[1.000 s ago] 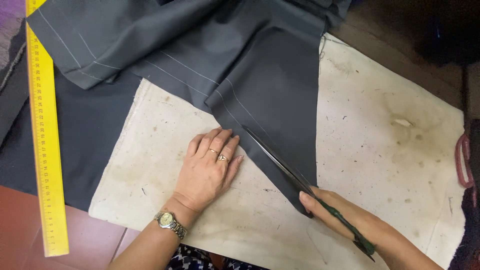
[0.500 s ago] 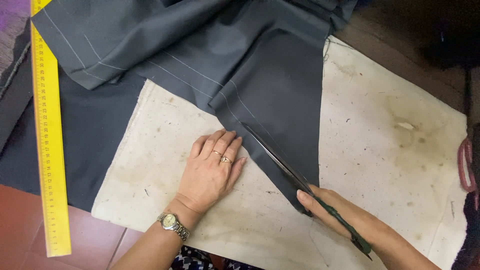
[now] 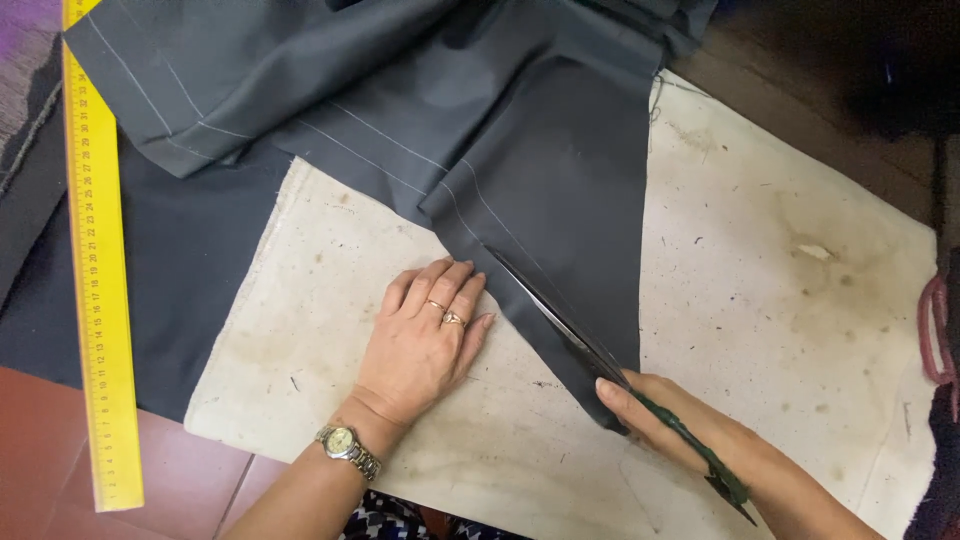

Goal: Cutting a piece of dark grey fabric along a marked line using large tailor scissors on a work table.

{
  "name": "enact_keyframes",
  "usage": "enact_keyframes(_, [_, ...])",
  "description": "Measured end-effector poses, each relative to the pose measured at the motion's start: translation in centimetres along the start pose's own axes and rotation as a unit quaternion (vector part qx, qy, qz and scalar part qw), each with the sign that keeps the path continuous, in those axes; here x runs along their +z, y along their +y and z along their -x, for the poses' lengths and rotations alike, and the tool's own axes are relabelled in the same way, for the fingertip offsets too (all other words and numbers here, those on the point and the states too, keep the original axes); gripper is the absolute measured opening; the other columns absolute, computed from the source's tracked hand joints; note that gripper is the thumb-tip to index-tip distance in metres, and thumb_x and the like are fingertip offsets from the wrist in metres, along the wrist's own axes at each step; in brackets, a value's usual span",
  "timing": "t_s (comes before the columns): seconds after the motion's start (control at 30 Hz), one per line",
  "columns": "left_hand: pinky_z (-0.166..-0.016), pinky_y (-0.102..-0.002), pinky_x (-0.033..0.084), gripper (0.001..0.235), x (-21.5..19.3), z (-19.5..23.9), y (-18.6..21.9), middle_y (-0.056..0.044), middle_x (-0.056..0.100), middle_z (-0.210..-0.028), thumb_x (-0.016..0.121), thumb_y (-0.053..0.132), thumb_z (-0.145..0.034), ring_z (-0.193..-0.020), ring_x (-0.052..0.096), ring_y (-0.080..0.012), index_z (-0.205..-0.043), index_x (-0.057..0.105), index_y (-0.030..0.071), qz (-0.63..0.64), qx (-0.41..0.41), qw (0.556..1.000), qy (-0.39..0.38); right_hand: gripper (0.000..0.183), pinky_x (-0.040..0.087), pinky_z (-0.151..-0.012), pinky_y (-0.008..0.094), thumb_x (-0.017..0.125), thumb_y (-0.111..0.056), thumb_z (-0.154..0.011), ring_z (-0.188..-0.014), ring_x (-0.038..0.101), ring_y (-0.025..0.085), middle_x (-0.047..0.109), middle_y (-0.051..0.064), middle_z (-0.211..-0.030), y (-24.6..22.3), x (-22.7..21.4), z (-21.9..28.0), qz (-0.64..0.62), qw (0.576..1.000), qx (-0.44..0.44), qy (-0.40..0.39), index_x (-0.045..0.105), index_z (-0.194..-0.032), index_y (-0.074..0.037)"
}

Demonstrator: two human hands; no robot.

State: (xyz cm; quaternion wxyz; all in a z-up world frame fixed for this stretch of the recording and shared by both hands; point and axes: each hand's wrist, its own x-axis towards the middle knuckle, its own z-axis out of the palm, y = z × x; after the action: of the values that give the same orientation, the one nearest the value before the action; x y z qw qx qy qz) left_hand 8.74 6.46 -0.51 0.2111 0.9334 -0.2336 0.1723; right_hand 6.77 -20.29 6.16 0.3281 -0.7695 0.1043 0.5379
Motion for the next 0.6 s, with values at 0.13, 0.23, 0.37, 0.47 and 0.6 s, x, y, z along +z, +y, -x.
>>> enact_keyframes(0.13, [-0.097, -0.038, 0.041, 0.034, -0.1, -0.1, 0.0, -0.011, 0.062, -0.119, 0.055, 0.028, -0.096, -0.113, 0.056, -0.0266, -0.117, 0.063, 0.003, 0.011, 0.002, 1.0, 0.005, 0.041, 0.036, -0.064, 0.027, 0.044, -0.05, -0.095, -0.068, 0.043, 0.014, 0.042, 0.0, -0.076, 0.8, -0.4, 0.6, -0.031, 0.999, -0.008, 0.002, 0.044, -0.077, -0.013])
enact_keyframes(0.23, [-0.096, -0.039, 0.041, 0.034, 0.0, 0.1, 0.0, -0.012, 0.061, -0.119, 0.056, 0.029, -0.096, -0.112, 0.056, -0.0271, -0.117, 0.062, 0.003, 0.016, 0.007, 1.0, 0.01, 0.042, 0.035, -0.09, 0.032, 0.048, -0.051, -0.092, -0.109, 0.041, 0.014, 0.041, -0.001, -0.119, -1.6, -0.8, 7.2, -0.047, 0.99, -0.136, 0.001, 0.043, -0.114, -0.015])
enact_keyframes(0.37, [-0.093, -0.041, 0.041, 0.037, 0.2, 0.3, 0.0, -0.01, 0.061, -0.113, 0.06, 0.036, -0.094, -0.102, 0.058, -0.026, -0.113, 0.063, 0.005, 0.024, 0.02, 0.999, 0.012, 0.026, 0.041, -0.073, 0.025, 0.063, -0.033, -0.09, -0.079, 0.055, 0.011, 0.057, -0.002, -0.082, 5.6, -2.0, 2.9, -0.028, 0.991, -0.003, 0.134, 0.065, -0.083, -0.009])
enact_keyframes(0.47, [-0.089, -0.045, 0.039, 0.051, 1.0, 0.7, 1.8, -0.011, 0.059, -0.11, 0.057, 0.052, -0.09, -0.095, 0.055, -0.029, -0.114, 0.061, 0.007, 0.053, 0.005, 0.997, -0.06, 0.034, 0.04, -0.066, 0.027, 0.07, -0.034, -0.086, -0.065, 0.047, 0.015, 0.054, 0.004, -0.067, 3.8, -1.7, 1.0, 0.051, 0.938, -0.012, 0.341, 0.052, -0.076, -0.007])
enact_keyframes(0.6, [-0.081, -0.04, 0.038, 0.056, 2.2, 0.3, 5.1, -0.009, 0.054, -0.102, 0.063, 0.055, -0.085, -0.09, 0.051, -0.0285, -0.111, 0.059, 0.005, 0.016, 0.006, 0.994, -0.111, 0.036, 0.045, -0.07, 0.036, 0.073, -0.036, -0.081, -0.078, 0.059, 0.024, 0.063, 0.01, -0.087, 1.5, -1.7, -3.4, 0.04, 0.894, -0.064, 0.441, 0.056, -0.092, -0.006])
